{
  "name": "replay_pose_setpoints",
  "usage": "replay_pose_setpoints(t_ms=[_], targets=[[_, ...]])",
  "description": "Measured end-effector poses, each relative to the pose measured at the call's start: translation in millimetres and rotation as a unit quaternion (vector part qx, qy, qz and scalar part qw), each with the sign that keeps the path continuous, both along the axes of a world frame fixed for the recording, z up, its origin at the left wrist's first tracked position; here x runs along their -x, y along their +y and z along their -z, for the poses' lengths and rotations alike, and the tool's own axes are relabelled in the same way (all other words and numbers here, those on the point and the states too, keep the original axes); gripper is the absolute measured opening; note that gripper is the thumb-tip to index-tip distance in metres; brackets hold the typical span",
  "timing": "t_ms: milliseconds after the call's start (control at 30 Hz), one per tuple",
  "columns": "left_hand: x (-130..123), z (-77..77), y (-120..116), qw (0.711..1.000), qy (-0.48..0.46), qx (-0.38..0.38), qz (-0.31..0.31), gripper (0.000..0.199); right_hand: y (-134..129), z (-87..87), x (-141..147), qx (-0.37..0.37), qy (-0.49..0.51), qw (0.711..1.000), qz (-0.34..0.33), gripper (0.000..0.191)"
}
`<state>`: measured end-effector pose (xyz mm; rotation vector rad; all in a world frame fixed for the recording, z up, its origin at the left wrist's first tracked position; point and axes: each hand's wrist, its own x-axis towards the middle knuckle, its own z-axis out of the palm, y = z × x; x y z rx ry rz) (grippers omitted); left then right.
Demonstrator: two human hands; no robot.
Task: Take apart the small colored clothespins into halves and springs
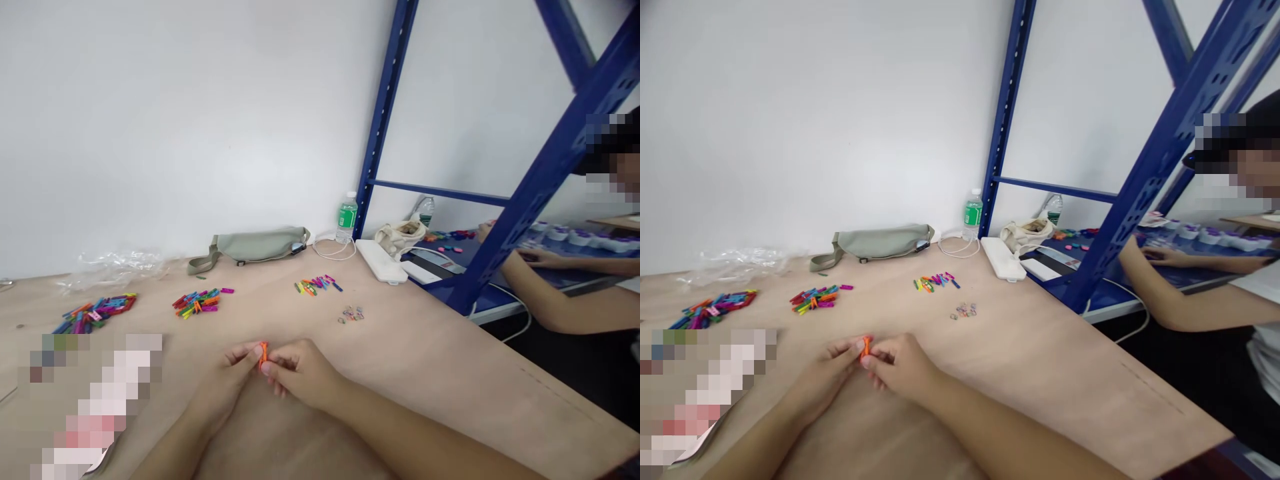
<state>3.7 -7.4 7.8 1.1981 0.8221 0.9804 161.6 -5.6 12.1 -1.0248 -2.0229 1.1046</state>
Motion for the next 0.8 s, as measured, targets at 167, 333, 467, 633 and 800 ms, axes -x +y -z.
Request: replay_pose_setpoints(t_ms=[167,333,467,633,800], targets=[[2,7.5,5,0.994,-0.077,0.076,0.008,0.025,-3,-9.2,-1,-0.127,-0.044,0.989,-0.063,0.026],[7,13.5,11,0.987,-0.099,0.109,-0.058,0.022,-6,-12.2,-1,-0.210,-0.088,0.973,-0.048,0.021],[7,12.8,12,0.987,-0.106,0.102,-0.070,0.025,1,-7.6,-6,-0.200,-0.113,0.973,0.017,0.023],[8,12.4,12,0.982,-0.134,0.114,-0.070,0.021,22,-7.0,-21,-0.197,-0.184,0.960,0.083,0.024],[11,16.8,15,0.977,-0.158,0.127,-0.072,0.020,63,-23.0,-42,-0.174,-0.254,0.933,0.188,0.025]])
